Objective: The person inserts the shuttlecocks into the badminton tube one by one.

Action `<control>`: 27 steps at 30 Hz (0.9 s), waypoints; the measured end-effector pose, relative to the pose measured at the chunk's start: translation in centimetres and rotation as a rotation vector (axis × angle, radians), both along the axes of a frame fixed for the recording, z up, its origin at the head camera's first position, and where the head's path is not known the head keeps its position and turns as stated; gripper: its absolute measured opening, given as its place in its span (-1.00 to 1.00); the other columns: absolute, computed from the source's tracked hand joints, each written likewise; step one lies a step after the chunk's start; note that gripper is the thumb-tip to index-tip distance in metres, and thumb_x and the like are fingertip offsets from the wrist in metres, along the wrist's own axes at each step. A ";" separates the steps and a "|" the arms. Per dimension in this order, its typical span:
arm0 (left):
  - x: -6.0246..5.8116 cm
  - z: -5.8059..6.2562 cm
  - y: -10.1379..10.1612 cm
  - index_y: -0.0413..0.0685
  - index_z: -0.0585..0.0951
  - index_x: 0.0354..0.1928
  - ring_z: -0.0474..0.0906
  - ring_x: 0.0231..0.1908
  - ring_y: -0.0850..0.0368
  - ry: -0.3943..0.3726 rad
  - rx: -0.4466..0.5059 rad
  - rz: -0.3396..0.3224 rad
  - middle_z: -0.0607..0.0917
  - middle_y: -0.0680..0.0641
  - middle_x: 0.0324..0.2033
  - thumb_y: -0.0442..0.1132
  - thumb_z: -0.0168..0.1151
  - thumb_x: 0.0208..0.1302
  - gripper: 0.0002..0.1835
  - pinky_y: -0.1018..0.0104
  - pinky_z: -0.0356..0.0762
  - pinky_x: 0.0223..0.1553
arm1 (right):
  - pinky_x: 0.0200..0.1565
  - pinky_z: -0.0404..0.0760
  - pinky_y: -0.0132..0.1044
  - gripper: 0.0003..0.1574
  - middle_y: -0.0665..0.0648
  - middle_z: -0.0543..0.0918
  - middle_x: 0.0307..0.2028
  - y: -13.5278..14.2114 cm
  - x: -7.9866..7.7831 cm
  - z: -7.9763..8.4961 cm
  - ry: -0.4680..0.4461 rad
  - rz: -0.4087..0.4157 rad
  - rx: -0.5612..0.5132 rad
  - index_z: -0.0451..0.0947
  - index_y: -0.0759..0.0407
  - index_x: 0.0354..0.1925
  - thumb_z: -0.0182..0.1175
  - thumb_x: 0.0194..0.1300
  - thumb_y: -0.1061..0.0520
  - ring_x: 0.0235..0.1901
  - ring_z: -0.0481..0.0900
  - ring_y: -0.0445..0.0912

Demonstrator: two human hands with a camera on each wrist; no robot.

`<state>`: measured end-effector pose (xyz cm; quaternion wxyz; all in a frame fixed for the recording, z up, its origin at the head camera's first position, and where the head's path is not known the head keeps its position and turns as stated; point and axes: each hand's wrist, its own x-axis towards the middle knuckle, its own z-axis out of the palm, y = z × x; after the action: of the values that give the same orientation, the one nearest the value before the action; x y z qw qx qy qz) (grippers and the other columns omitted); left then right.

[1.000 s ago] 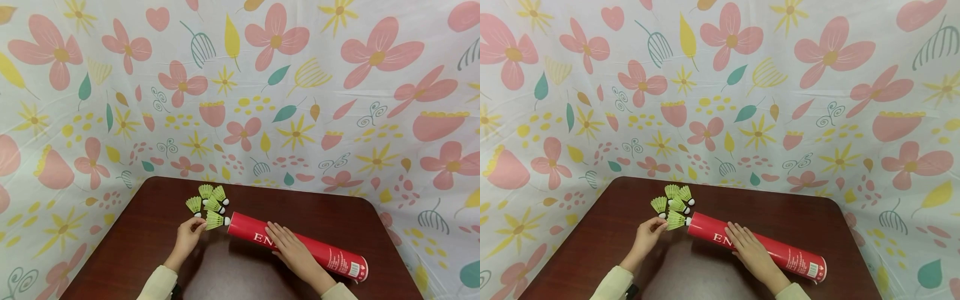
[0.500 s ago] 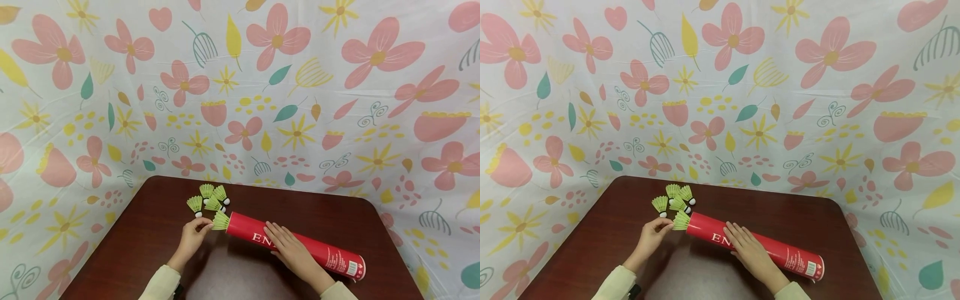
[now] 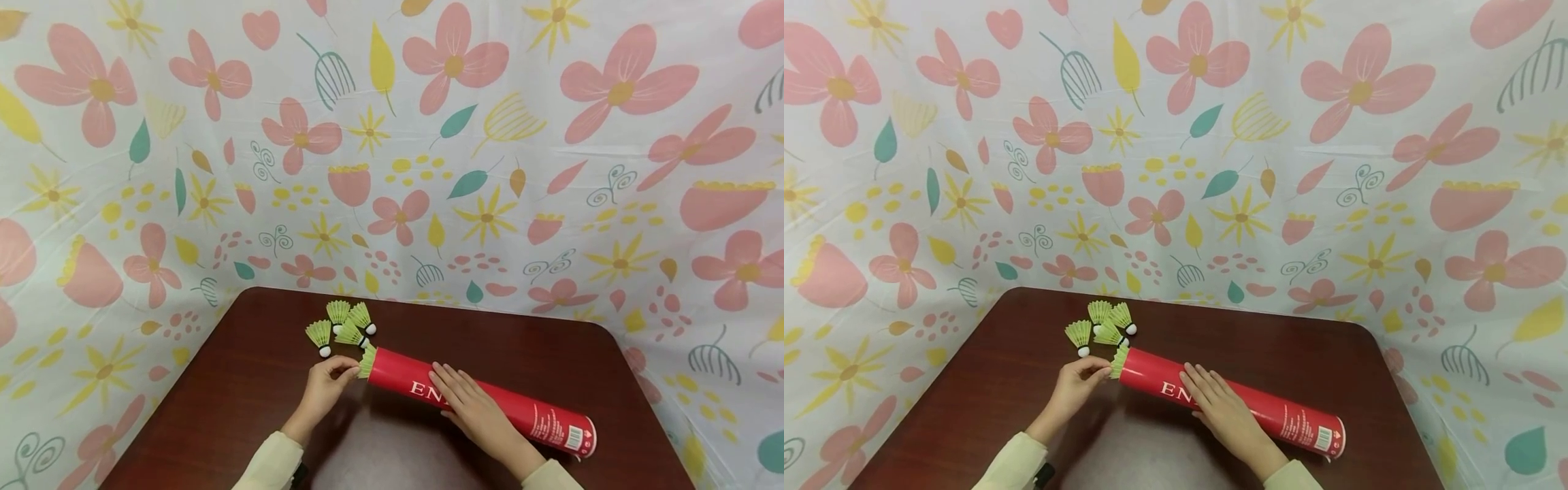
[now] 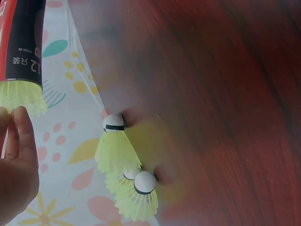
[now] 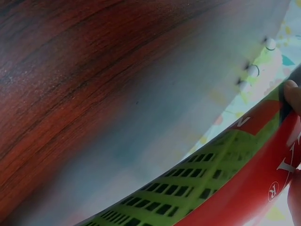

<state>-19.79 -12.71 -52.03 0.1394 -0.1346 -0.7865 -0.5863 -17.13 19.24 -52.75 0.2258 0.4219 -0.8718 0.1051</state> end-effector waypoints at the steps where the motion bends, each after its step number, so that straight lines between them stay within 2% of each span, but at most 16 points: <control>1: 0.0 0.0 0.0 -0.09 0.72 -0.35 0.62 -0.46 0.11 0.007 0.000 -0.007 0.71 -0.06 -0.47 -0.41 0.37 0.12 -0.92 0.40 0.58 -0.41 | 0.42 -0.12 -0.26 -0.12 0.26 0.27 0.38 0.0 0.0 0.0 0.002 0.003 -0.004 0.13 0.23 0.44 0.19 0.34 -0.10 0.32 0.29 0.15; 5: -0.2 0.0 0.1 -0.06 0.73 -0.36 0.59 -0.46 0.21 0.012 -0.013 -0.012 0.71 -0.03 -0.46 -0.40 0.38 0.12 -0.91 0.40 0.56 -0.41 | 0.42 -0.11 -0.26 0.00 0.25 0.26 0.38 0.0 -0.1 0.2 -0.003 0.007 -0.004 0.14 0.24 0.44 0.38 0.18 0.01 0.33 0.28 0.13; 7: -0.3 0.0 0.1 -0.05 0.73 -0.36 0.57 -0.46 0.25 -0.001 -0.017 -0.014 0.72 -0.01 -0.46 -0.38 0.39 0.11 -0.92 0.40 0.55 -0.40 | 0.42 -0.07 -0.23 -0.01 0.25 0.25 0.39 0.0 -0.2 0.4 0.004 0.009 0.002 0.14 0.25 0.43 0.37 0.18 0.01 0.33 0.28 0.13; 10: -0.3 0.2 0.4 -0.10 0.73 -0.37 0.58 -0.47 0.20 -0.005 -0.025 -0.015 0.72 -0.06 -0.45 -0.40 0.39 0.10 -0.93 0.40 0.55 -0.40 | 0.42 -0.04 -0.21 -0.11 0.25 0.25 0.39 0.1 -0.3 0.6 0.007 0.011 0.007 0.15 0.25 0.43 0.26 0.30 -0.04 0.35 0.25 0.12; 14: -0.3 0.5 0.8 -0.15 0.73 -0.38 0.57 -0.48 0.17 -0.017 -0.028 -0.017 0.72 -0.10 -0.44 -0.43 0.40 0.07 -0.93 0.43 0.53 -0.42 | 0.42 -0.08 -0.23 -0.08 0.26 0.26 0.38 0.0 -0.4 0.6 0.004 0.013 0.009 0.14 0.25 0.43 0.30 0.27 -0.01 0.34 0.26 0.13; 16: -0.2 0.7 0.9 -0.16 0.74 -0.39 0.55 -0.49 0.19 -0.017 -0.034 -0.017 0.71 -0.10 -0.45 -0.44 0.40 0.06 -0.93 0.43 0.51 -0.43 | 0.42 -0.10 -0.23 0.00 0.25 0.24 0.39 -0.1 -0.5 0.6 -0.002 0.011 0.013 0.13 0.24 0.44 0.38 0.18 0.03 0.32 0.28 0.15; 19: 0.2 1.6 1.2 -0.23 0.73 -0.39 0.56 -0.51 0.06 0.008 -0.060 -0.021 0.69 -0.14 -0.48 -0.49 0.38 0.05 -0.92 0.41 0.51 -0.46 | 0.42 -0.10 -0.23 0.05 0.23 0.22 0.41 -0.2 -0.5 0.5 -0.009 0.008 0.015 0.12 0.23 0.44 0.42 0.12 0.06 0.33 0.27 0.14; 22: 0.8 2.9 1.4 -0.28 0.72 -0.39 0.57 -0.50 -0.04 0.029 -0.083 -0.035 0.68 -0.19 -0.49 -0.53 0.36 0.06 -0.92 0.39 0.51 -0.46 | 0.42 -0.09 -0.23 0.06 0.22 0.22 0.41 -0.3 -0.5 0.5 -0.009 0.010 0.011 0.13 0.23 0.44 0.43 0.11 0.06 0.32 0.28 0.14; 24: 1.2 3.7 1.4 -0.28 0.72 -0.41 0.57 -0.50 -0.04 0.047 -0.090 -0.048 0.67 -0.20 -0.49 -0.54 0.36 0.06 -0.92 0.39 0.51 -0.46 | 0.42 -0.10 -0.24 0.01 0.21 0.22 0.41 -0.3 -0.5 0.5 -0.015 0.006 0.015 0.12 0.23 0.44 0.37 0.18 0.02 0.33 0.27 0.13; 27: 1.3 3.9 1.3 -0.27 0.72 -0.41 0.59 -0.47 -0.04 0.062 -0.104 -0.062 0.68 -0.20 -0.49 -0.54 0.36 0.05 -0.92 0.39 0.52 -0.43 | 0.42 -0.09 -0.23 -0.08 0.21 0.22 0.41 -0.3 -0.6 0.6 -0.016 0.002 0.020 0.13 0.22 0.44 0.28 0.28 -0.03 0.35 0.25 0.10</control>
<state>-18.51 -11.43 -48.13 0.1383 -0.1842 -0.8067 -0.5442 -17.68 18.91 -52.11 0.2144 0.4241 -0.8742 0.0998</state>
